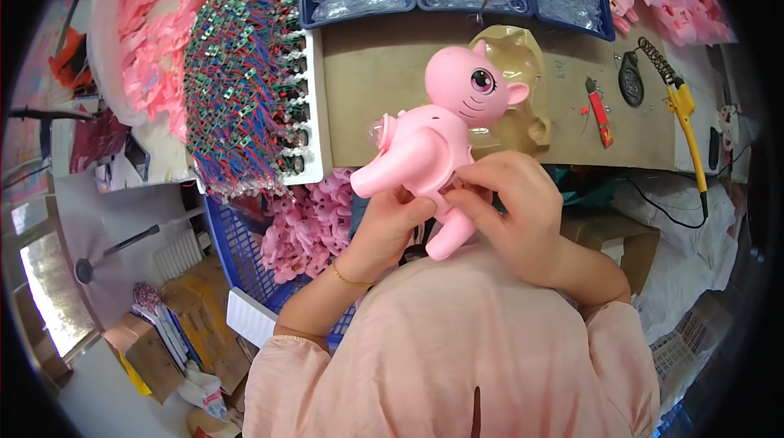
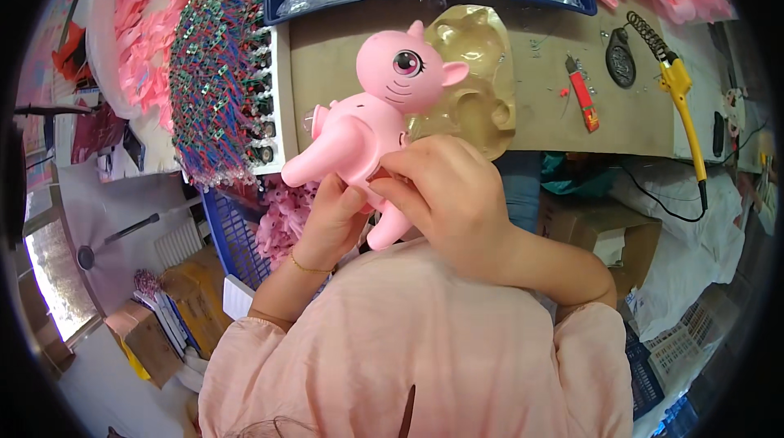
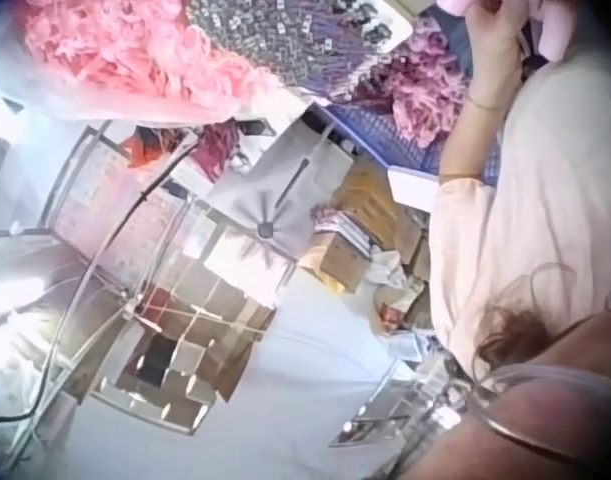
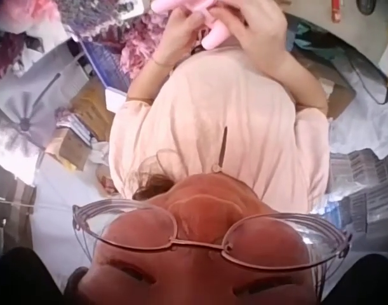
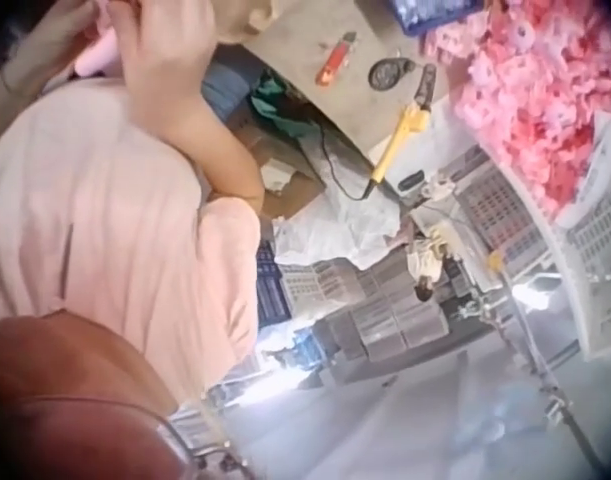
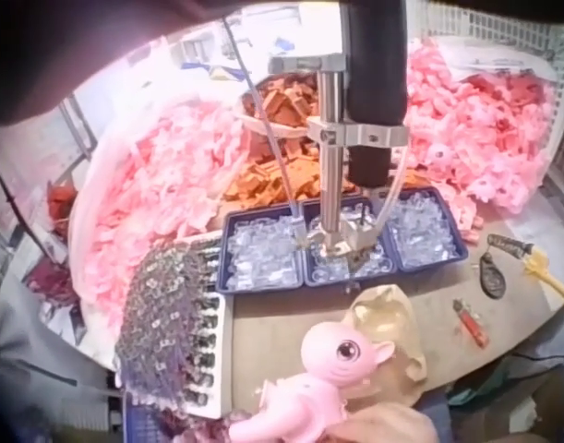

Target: Assembling plastic toy ponies by installing internal components and securing the outer shell.

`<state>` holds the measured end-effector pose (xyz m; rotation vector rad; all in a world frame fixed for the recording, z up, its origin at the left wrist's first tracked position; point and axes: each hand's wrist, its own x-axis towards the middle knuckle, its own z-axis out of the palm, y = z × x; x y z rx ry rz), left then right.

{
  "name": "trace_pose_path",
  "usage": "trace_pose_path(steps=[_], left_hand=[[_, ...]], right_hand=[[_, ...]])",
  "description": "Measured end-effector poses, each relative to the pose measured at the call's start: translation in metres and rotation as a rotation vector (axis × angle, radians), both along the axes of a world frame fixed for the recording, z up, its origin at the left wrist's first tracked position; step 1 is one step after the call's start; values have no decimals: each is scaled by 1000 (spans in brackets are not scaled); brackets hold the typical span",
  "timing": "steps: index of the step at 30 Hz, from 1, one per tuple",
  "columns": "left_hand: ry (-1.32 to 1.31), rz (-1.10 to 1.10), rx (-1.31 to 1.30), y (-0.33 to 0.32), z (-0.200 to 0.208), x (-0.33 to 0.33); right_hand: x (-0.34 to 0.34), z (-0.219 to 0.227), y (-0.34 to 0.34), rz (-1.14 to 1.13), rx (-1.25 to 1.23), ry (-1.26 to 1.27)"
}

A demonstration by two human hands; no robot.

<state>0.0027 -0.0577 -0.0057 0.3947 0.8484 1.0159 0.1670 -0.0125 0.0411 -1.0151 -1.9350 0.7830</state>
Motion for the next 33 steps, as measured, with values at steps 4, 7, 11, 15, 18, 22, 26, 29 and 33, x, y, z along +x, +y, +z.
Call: trace_pose_path(steps=[4,7,11,15,18,22,26,29,33], left_hand=[[21,12,77,-5,1,-6],[222,73,101,-3,12,-1],[396,-43,430,-3,-5,-11],[368,43,414,8,4,-6],[474,-38,343,13,8,-9],[543,-177,194,16,7,-12],[1404,-573,716,18,-13,-20],[905,-129,513,16,1,-1],[998,-356,651,25,17,2]], right_hand=[[5,-3,0,144,-123,17],[-2,-5,4,-58,-643,246],[-4,-4,11,265,-1133,598],[-7,8,17,240,-1165,551],[-8,4,18,213,-1119,562],[8,-9,24,109,-1157,652],[28,-6,45,-334,-609,718],[21,15,62,-215,-45,593],[23,15,74,108,-10,330]])
